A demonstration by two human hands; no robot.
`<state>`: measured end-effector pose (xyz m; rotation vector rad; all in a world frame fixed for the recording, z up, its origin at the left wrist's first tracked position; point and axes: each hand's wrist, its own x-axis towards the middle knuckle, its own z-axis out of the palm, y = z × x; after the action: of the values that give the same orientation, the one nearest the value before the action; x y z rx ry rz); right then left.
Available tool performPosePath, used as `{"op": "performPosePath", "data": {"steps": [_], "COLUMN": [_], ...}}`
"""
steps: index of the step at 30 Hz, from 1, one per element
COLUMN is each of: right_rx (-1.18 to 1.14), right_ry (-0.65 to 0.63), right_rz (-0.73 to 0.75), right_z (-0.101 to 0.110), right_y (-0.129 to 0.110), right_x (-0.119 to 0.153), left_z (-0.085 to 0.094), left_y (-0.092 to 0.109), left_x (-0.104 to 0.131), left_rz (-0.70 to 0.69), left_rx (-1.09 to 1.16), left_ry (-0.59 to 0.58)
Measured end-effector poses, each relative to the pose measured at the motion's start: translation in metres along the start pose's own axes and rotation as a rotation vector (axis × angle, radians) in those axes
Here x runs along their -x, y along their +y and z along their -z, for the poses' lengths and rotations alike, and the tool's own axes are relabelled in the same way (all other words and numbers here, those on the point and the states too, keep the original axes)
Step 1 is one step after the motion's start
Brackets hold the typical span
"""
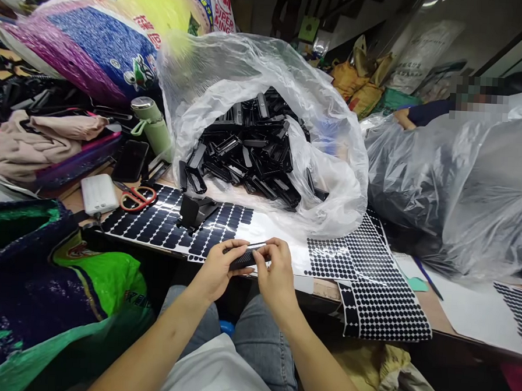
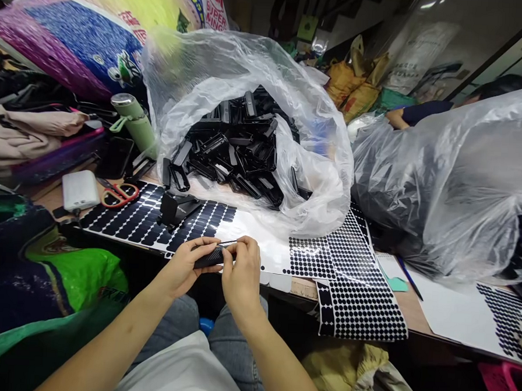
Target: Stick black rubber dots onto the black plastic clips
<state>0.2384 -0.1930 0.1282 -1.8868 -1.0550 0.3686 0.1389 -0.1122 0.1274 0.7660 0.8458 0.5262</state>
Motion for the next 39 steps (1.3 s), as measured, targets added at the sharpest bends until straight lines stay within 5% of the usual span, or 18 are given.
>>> {"op": "performPosePath", "data": {"steps": [4,12,22,39], "right_rx": [0.021,0.016,-0.001,-0.083], "right_ry": [0.139,-0.125,-0.27,-0.191], "right_rz": [-0.039,0.007,-0.029,-0.161], "right_z": [0.014,0.033,0.041,0.028], "right_y": [0.015,0.023,0.025,0.029], "right_x": [-0.008,-0.01,-0.009,-0.001], "left_z": [0.0,0.006,0.012,0.005], "left_y": [0.004,0.009,0.011,0.006], "left_x": [-0.001,0.0,0.002,0.008], "left_rz": [0.007,-0.015,-0.009,-0.095], "left_rx": [0.025,-0.015,-0.146,-0.255], "left_ry": [0.014,-0.012,-0.081,0.005]}}
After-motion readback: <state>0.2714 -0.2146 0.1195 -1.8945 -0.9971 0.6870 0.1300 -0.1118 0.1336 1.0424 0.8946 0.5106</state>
